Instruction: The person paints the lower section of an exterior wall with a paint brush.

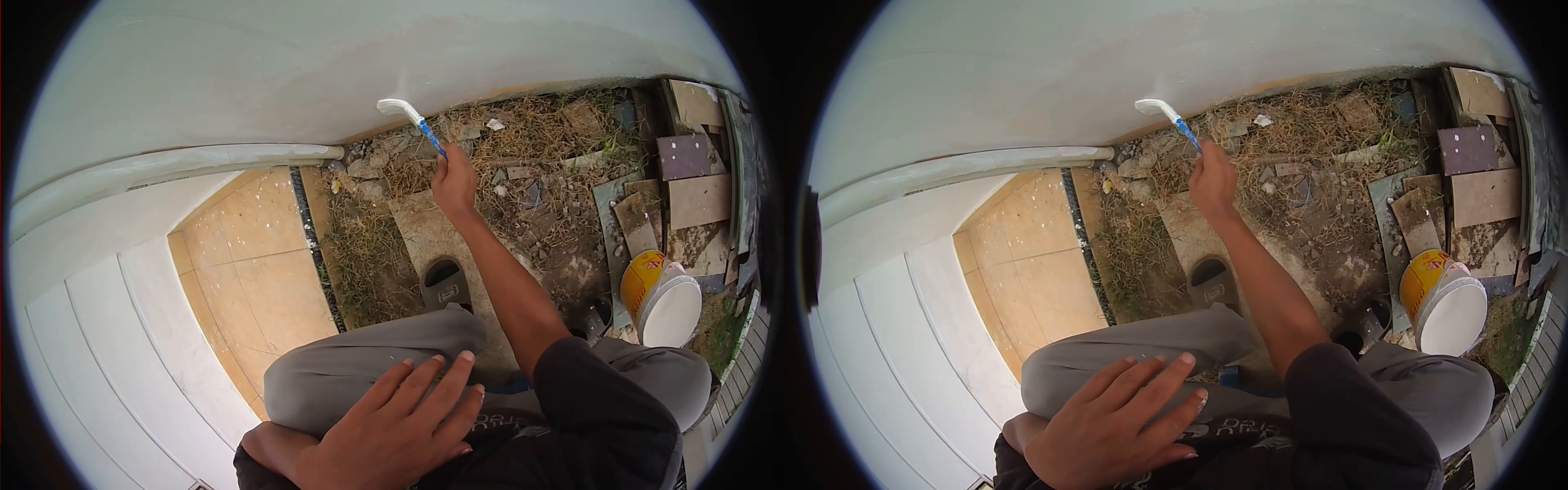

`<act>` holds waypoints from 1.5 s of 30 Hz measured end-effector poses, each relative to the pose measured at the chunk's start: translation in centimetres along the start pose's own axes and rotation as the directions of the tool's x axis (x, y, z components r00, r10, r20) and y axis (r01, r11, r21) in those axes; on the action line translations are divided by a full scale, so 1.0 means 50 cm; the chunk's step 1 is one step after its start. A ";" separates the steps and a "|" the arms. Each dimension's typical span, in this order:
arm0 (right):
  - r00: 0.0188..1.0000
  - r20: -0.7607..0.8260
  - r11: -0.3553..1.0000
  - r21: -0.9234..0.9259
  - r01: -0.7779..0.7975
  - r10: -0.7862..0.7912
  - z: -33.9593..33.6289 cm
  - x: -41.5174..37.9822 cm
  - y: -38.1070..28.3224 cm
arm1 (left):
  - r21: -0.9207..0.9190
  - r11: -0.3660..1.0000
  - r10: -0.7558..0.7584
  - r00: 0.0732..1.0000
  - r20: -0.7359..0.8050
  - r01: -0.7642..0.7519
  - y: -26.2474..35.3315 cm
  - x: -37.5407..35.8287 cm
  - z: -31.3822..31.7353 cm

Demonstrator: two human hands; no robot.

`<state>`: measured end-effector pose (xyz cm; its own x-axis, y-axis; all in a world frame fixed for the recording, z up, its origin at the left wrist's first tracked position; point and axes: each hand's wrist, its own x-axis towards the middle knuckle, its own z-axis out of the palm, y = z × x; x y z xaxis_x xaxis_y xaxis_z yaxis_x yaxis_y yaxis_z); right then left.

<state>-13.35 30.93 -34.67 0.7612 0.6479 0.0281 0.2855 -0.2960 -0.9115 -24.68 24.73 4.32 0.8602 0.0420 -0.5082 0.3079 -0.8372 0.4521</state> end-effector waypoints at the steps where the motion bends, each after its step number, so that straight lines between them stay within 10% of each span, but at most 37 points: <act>1: 0.998 -0.050 0.998 -0.057 -0.032 0.029 -0.046 0.014 0.020 | -0.028 1.000 -0.008 1.000 0.017 0.009 0.004 0.001 -0.005; 9: 0.834 -0.521 0.934 -0.173 -0.313 0.182 -0.343 0.128 0.183 | -0.036 0.999 -0.009 1.000 0.010 0.009 0.025 -0.006 -0.017; 19: 0.997 -0.067 0.982 0.182 0.055 -0.044 0.057 -0.060 -0.116 | 0.012 0.999 0.046 0.999 -0.008 -0.046 0.070 0.004 -0.025; 27: 0.862 0.393 0.947 0.161 0.278 -0.320 0.043 -0.032 -0.171 | 0.029 0.999 0.042 0.999 0.009 -0.043 0.093 0.006 -0.023; 36: 1.000 0.007 0.998 -0.067 0.002 -0.001 -0.208 0.084 0.081 | 0.031 0.999 0.016 1.000 0.018 -0.016 0.090 0.004 -0.014; 45: 0.861 -0.453 0.953 -0.071 -0.294 0.232 -0.337 0.144 0.182 | 0.013 0.998 0.058 0.998 0.038 -0.059 0.072 0.004 -0.017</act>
<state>4.56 21.08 -35.85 0.9853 0.1707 -0.0014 0.0894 -0.5227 -0.8478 -23.05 22.21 6.44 0.8606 -0.0276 -0.5086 0.2516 -0.8452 0.4715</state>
